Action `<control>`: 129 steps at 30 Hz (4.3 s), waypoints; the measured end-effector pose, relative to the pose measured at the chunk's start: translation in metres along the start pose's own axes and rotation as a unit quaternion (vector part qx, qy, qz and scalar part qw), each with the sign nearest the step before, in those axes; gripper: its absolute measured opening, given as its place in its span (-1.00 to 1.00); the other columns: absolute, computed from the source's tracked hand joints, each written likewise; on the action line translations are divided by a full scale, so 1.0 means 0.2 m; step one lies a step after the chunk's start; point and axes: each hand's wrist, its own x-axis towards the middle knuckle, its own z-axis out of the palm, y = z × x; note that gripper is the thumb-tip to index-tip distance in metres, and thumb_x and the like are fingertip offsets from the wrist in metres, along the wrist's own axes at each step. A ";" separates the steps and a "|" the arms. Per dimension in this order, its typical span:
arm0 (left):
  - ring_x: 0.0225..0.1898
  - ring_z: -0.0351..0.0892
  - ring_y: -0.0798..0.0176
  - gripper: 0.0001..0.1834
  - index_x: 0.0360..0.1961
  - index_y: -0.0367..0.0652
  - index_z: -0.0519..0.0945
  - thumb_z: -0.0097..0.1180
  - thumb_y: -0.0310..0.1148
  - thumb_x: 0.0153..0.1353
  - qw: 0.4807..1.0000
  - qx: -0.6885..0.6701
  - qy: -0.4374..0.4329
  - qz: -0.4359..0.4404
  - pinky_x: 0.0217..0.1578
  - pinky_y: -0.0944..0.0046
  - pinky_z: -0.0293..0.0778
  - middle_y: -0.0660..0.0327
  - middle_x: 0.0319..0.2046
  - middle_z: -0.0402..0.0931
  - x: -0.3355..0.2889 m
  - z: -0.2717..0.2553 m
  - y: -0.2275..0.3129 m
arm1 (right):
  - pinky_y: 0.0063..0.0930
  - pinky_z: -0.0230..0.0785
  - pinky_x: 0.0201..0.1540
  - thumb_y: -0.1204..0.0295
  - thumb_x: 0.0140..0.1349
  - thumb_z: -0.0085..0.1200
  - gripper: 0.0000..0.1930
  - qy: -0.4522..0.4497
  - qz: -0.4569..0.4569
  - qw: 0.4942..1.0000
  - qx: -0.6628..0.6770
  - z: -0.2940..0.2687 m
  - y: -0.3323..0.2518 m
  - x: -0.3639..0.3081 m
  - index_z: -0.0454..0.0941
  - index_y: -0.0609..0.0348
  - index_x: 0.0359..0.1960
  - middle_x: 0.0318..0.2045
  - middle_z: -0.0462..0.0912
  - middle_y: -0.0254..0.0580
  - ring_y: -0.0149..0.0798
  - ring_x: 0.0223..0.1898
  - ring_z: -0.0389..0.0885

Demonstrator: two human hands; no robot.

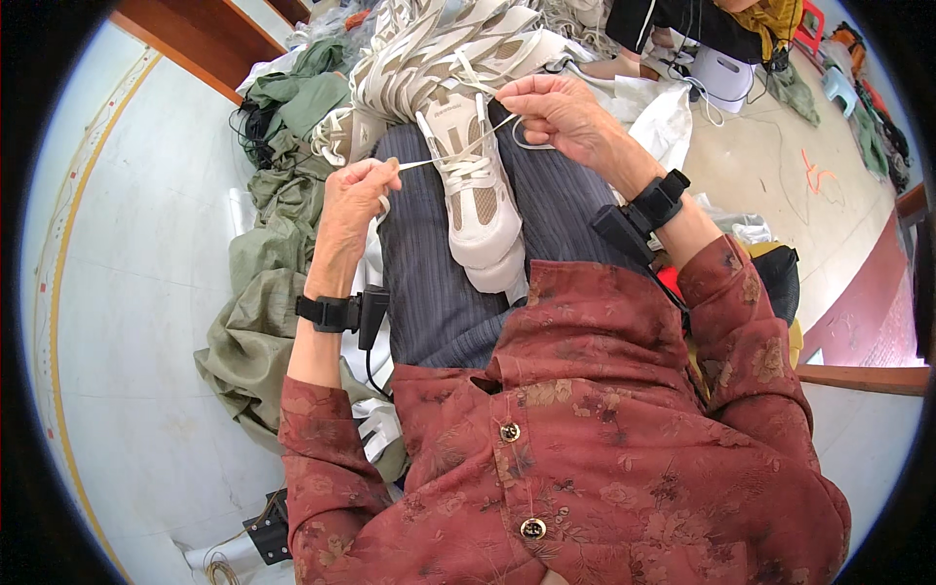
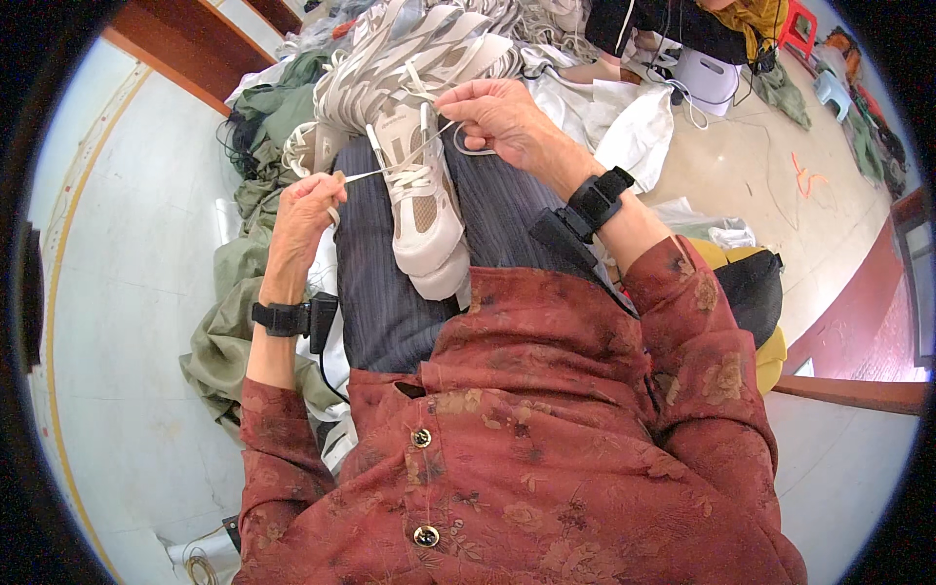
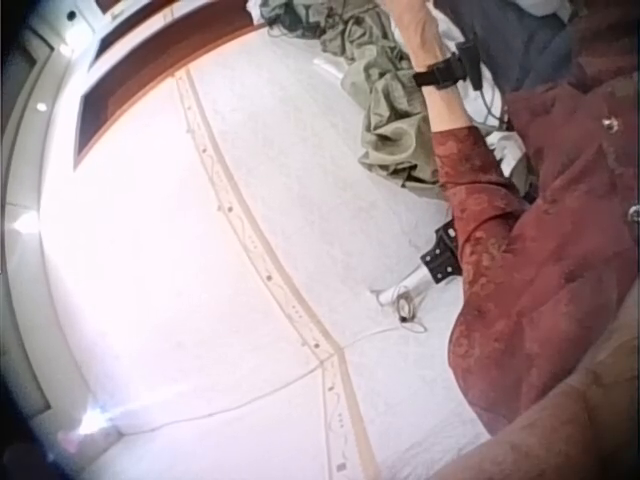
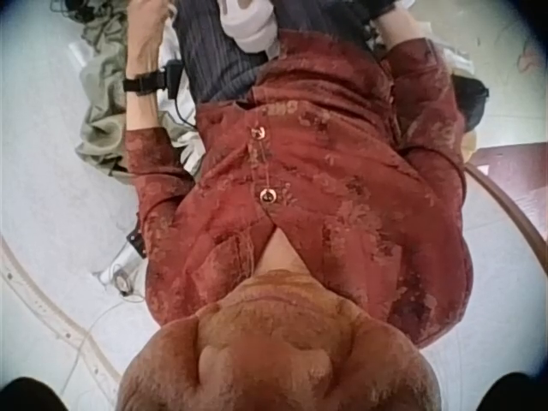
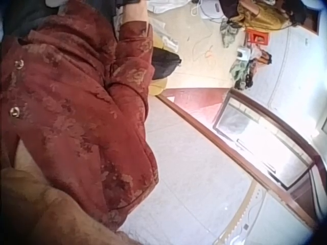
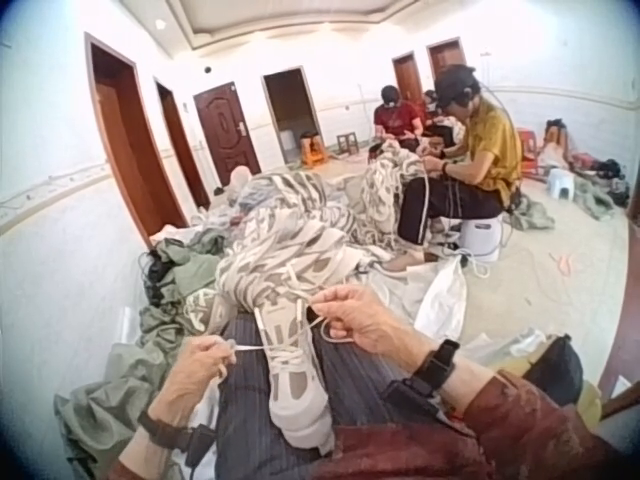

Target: Lacing a beige shoe while sitting in a workspace.

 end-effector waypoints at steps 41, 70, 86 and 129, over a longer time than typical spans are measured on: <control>0.11 0.48 -0.12 -0.85 -0.12 -0.45 0.39 -0.05 -0.62 0.30 0.767 -0.534 0.312 0.171 0.04 0.05 0.58 -0.15 0.00 0.48 -0.93 -1.75 0.23 | -0.11 0.14 0.30 0.35 0.41 -0.11 -0.75 -0.235 -0.160 0.940 0.189 -0.54 -0.67 -0.27 0.49 0.29 -0.12 -0.07 0.53 -0.16 -0.19 0.11 0.40; 0.15 0.45 0.22 -0.49 0.26 -0.46 0.24 0.01 -0.53 0.31 0.935 -0.059 0.298 0.184 0.22 0.34 0.33 -0.03 0.09 0.47 -0.82 -1.57 0.35 | -0.74 -0.05 -0.66 0.36 0.21 0.12 -0.48 0.276 -0.087 0.937 -0.196 -1.43 -0.62 -0.58 0.38 0.19 0.21 -0.29 0.57 -0.44 -0.65 -0.65 0.19; -0.52 0.46 0.63 -0.73 -0.19 -0.30 0.64 0.09 -0.28 0.34 0.998 -0.048 0.039 -0.033 -0.51 0.68 0.32 0.39 -0.50 0.53 -0.02 0.10 -0.07 | -0.66 0.30 -0.41 0.43 0.21 0.17 -0.85 -0.015 -0.117 0.899 -0.422 -0.01 0.08 -0.08 0.65 0.29 -0.39 -0.55 0.57 -0.44 -0.60 -0.47 0.42; -0.62 0.38 0.60 -0.79 -0.45 -0.23 0.66 0.17 -0.30 0.23 1.000 0.006 0.012 -0.028 -0.58 0.59 0.27 0.41 -0.61 0.51 0.02 0.15 -0.05 | -0.67 0.27 -0.41 0.47 0.09 0.16 -0.87 -0.043 -0.095 0.925 -0.365 0.01 0.12 -0.02 0.62 0.27 -0.54 -0.58 0.54 -0.45 -0.61 -0.49 0.39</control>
